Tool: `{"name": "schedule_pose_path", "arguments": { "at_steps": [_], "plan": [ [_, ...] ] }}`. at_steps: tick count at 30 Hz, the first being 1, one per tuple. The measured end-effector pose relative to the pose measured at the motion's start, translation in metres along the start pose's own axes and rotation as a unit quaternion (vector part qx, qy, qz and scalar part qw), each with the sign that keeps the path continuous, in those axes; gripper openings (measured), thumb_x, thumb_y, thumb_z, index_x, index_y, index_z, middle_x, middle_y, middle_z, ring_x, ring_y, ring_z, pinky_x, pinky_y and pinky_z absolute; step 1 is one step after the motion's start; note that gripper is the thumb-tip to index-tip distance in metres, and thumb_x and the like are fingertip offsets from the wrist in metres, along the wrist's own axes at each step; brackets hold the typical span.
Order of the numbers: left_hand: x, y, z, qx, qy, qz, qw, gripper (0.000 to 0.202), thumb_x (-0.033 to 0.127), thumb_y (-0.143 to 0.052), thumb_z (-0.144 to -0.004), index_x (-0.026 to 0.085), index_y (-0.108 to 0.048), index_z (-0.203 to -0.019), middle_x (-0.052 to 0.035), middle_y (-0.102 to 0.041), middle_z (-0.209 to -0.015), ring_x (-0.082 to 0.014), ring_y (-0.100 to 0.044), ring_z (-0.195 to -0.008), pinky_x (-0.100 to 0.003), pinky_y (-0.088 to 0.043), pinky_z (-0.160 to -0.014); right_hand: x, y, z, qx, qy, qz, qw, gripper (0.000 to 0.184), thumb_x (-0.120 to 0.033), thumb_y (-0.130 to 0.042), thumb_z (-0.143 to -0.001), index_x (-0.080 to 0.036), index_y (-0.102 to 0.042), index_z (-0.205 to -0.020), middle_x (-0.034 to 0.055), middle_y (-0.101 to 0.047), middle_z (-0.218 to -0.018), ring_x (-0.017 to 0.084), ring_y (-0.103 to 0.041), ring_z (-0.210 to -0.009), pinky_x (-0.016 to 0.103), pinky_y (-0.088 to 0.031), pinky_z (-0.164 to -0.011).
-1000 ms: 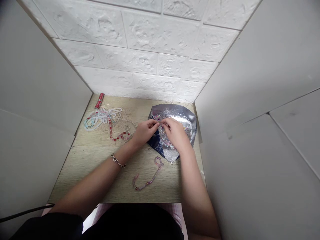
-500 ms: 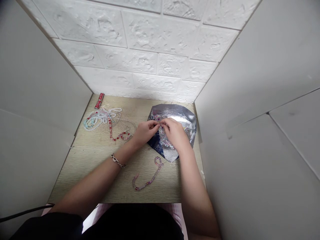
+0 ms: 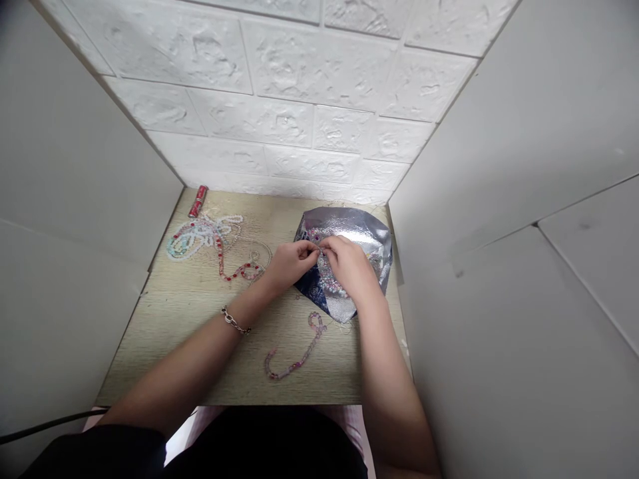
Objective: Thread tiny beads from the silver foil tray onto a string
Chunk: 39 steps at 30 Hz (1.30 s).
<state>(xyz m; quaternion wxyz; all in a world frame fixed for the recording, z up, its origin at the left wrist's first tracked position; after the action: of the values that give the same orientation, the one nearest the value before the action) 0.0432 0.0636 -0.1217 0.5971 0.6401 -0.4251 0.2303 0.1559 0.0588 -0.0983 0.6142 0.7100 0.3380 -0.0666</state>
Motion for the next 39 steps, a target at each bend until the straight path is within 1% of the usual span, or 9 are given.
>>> {"name": "schedule_pose_path", "arguments": {
  "at_steps": [8,16,20,24,27,31,33,39],
  "plan": [
    [-0.001,-0.002,0.0,-0.014,-0.01,-0.009,1.0,0.022,0.026,-0.046,-0.075,0.014,-0.065,-0.08,0.0004,-0.059,-0.06,-0.007,-0.045,-0.053,-0.019,-0.032,-0.054,0.001,0.0,0.0,0.002,0.006,-0.018,1.0,0.02,-0.015,-0.044,-0.078,-0.021,-0.06,-0.089,0.0027,-0.061,-0.088,0.016,-0.055,-0.081,0.029,-0.042,-0.074],
    [0.001,0.0,0.0,-0.019,-0.022,0.034,0.999,0.026,0.029,-0.045,-0.078,0.014,-0.065,-0.084,-0.001,-0.063,-0.067,-0.0081,-0.049,-0.057,-0.019,-0.035,-0.058,0.002,0.006,0.001,0.027,-0.012,-0.026,0.999,0.015,-0.022,-0.048,-0.079,-0.021,-0.063,-0.081,0.0017,-0.063,-0.081,0.016,-0.057,-0.077,0.029,-0.043,-0.071],
    [-0.001,0.0,-0.001,-0.024,-0.017,0.062,0.998,0.029,0.032,-0.044,-0.079,0.014,-0.065,-0.083,-0.0008,-0.062,-0.066,-0.009,-0.051,-0.06,-0.02,-0.036,-0.059,-0.002,0.009,0.001,0.039,0.002,-0.038,0.999,0.016,-0.022,-0.047,-0.079,-0.021,-0.063,-0.082,0.0014,-0.063,-0.081,0.015,-0.057,-0.078,0.028,-0.043,-0.072],
    [-0.005,0.002,-0.002,-0.013,-0.007,0.101,0.995,0.031,0.034,-0.043,-0.078,0.013,-0.065,-0.083,-0.0021,-0.064,-0.074,-0.0107,-0.054,-0.067,-0.02,-0.038,-0.061,-0.006,0.01,0.001,0.046,0.014,-0.046,0.998,0.017,-0.02,-0.046,-0.08,-0.022,-0.063,-0.085,0.0008,-0.063,-0.082,0.014,-0.056,-0.078,0.027,-0.042,-0.072],
    [-0.007,0.002,-0.003,-0.014,-0.001,0.105,0.994,0.033,0.036,-0.043,-0.078,0.013,-0.065,-0.083,-0.0022,-0.065,-0.074,-0.0115,-0.055,-0.067,-0.021,-0.039,-0.061,-0.008,0.011,0.001,0.045,0.014,-0.048,0.998,0.017,-0.019,-0.047,-0.079,-0.022,-0.062,-0.085,0.0011,-0.062,-0.082,0.014,-0.056,-0.078,0.027,-0.042,-0.071],
    [-0.006,0.002,-0.003,-0.017,0.0,0.106,0.994,0.031,0.034,-0.044,-0.077,0.013,-0.065,-0.085,-0.0029,-0.066,-0.077,-0.0117,-0.055,-0.069,-0.021,-0.039,-0.062,-0.009,0.01,0.0,0.039,0.013,-0.058,0.997,0.016,-0.018,-0.048,-0.078,-0.022,-0.062,-0.085,0.0012,-0.062,-0.082,0.014,-0.056,-0.079,0.027,-0.042,-0.071],
    [-0.005,0.002,-0.003,-0.022,-0.002,0.102,0.995,0.031,0.033,-0.044,-0.077,0.013,-0.066,-0.086,-0.0027,-0.065,-0.076,-0.0111,-0.054,-0.068,-0.021,-0.038,-0.06,-0.009,0.01,0.0,0.038,0.011,-0.062,0.997,0.017,-0.018,-0.048,-0.078,-0.022,-0.062,-0.086,0.0012,-0.062,-0.083,0.014,-0.056,-0.079,0.027,-0.042,-0.071],
    [-0.003,0.0,-0.002,-0.035,-0.013,0.064,0.997,0.031,0.034,-0.043,-0.078,0.013,-0.066,-0.082,0.0009,-0.058,-0.06,-0.008,-0.046,-0.056,-0.019,-0.033,-0.054,-0.007,0.01,0.001,0.04,0.002,-0.069,0.997,0.018,-0.018,-0.048,-0.077,-0.022,-0.062,-0.086,0.0012,-0.063,-0.085,0.015,-0.057,-0.081,0.028,-0.042,-0.073]
  ]
}}
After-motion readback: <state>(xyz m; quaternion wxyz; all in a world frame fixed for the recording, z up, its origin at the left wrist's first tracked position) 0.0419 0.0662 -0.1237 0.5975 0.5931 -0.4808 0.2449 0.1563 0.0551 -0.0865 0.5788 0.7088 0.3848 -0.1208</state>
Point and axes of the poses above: each hand's wrist, its own z-axis away from the middle knuckle, its own y-axis out of the back of the hand, x = y × z, the point moved 6 cm from there along -z, towards the middle knuckle
